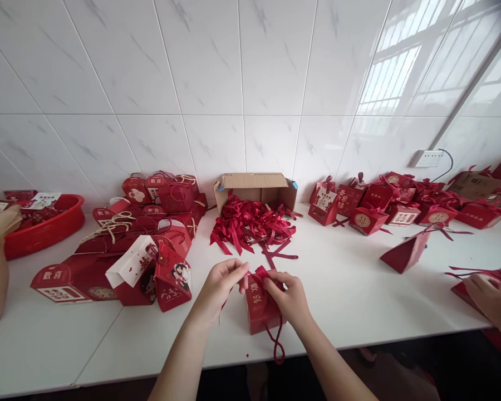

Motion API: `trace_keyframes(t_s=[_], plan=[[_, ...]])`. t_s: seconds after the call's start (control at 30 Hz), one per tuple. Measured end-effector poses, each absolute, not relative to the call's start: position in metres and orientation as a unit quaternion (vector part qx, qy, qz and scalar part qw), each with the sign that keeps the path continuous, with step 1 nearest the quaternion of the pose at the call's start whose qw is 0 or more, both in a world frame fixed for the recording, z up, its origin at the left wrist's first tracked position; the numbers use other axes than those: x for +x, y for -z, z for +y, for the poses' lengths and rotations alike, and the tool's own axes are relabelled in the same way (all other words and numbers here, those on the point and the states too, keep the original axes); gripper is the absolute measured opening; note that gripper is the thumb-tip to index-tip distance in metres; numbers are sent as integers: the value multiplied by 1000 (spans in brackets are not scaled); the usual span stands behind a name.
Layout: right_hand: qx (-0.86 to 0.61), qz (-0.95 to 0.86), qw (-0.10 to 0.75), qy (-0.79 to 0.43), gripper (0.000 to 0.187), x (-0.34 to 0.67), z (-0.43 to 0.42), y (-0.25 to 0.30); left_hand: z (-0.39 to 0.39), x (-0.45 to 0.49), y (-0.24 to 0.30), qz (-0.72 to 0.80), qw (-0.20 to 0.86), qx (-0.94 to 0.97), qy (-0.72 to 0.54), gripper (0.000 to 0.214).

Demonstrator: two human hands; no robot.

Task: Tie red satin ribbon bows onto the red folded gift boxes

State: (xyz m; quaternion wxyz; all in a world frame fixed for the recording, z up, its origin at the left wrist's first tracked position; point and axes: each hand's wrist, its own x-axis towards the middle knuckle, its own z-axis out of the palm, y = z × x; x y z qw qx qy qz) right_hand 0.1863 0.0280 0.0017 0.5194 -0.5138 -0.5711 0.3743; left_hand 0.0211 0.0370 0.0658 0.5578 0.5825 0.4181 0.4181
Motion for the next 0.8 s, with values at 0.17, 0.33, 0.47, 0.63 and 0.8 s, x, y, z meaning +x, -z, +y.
trace_keyframes(t_s=[0.17,0.33,0.47,0.63,0.8], plan=[[-531,-583,508,-345,20,186,29,-2,44,31,-67,400,571,569,-435,26],[-489,-681,470,-276,22,187,24,-8,49,44,-77,384,542,632,-400,23],[-482,-704,463,-239,24,190,23,-6,64,55,-87,366,507,695,-356,27],[-478,-675,492,-273,41,190,27,-2,85,55,-78,379,482,699,-369,47],[-485,-662,494,-287,39,191,28,1,75,40,-50,456,426,689,-369,35]])
